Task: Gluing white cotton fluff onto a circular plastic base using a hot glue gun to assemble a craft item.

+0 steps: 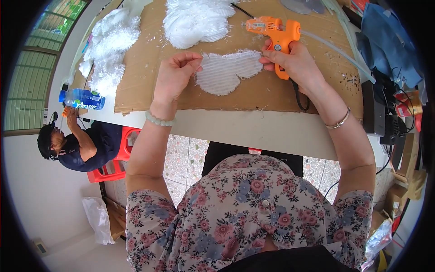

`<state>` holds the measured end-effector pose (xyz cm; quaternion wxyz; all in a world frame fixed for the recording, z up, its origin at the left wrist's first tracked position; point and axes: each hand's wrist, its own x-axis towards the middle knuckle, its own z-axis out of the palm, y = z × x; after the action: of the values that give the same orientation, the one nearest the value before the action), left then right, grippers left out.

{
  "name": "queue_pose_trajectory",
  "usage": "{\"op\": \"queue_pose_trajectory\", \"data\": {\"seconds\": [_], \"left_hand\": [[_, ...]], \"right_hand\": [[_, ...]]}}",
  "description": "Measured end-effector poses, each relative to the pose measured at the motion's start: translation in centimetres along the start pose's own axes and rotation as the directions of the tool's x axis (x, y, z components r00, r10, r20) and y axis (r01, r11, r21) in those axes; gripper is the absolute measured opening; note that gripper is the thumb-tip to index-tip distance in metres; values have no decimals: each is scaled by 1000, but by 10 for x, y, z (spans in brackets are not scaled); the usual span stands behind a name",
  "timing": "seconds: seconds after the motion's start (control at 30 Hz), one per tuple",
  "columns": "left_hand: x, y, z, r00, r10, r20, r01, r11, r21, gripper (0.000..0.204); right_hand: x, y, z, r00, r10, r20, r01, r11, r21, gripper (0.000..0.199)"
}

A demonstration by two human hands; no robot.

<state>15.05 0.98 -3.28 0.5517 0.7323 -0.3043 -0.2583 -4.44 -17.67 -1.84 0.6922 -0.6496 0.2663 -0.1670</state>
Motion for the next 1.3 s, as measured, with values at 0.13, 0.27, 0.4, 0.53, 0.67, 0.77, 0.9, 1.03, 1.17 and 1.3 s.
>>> {"op": "queue_pose_trajectory", "data": {"seconds": [0.13,0.27,0.4,0.53,0.67,0.77,0.9,1.03,1.17,1.3], "left_hand": [[-1,-10,2,999,15,-35,-14,999,32,14],[-5,-11,5,997,57,-52,-51,992,116,14],[-6,-10,6,993,114,-28,-107,977,185,14],[-3,-17,4,979,200,-22,-187,944,273,16],[0,-15,3,978,210,-13,-192,914,357,17],[1,-11,3,975,220,2,-202,893,402,18],[2,-2,4,972,236,6,-210,851,481,15],[2,-1,6,955,296,19,-258,796,548,12],[-3,4,9,940,339,38,-275,686,673,10],[-4,0,10,892,447,71,-343,563,752,6]], "right_hand": [[0,0,1,1000,9,24,-9,1000,-11,24],[1,3,2,997,-31,76,33,999,-26,25],[3,11,2,988,-81,131,93,992,-87,23],[1,12,6,988,-63,142,84,986,-147,19],[2,14,6,986,-77,147,100,983,-154,18],[1,13,6,985,-84,148,107,982,-155,18],[1,12,6,986,-75,151,100,982,-163,18],[2,13,6,986,-78,150,103,980,-170,18],[3,13,5,988,-53,145,81,977,-197,18],[1,12,6,990,-37,138,65,976,-207,18]]}}
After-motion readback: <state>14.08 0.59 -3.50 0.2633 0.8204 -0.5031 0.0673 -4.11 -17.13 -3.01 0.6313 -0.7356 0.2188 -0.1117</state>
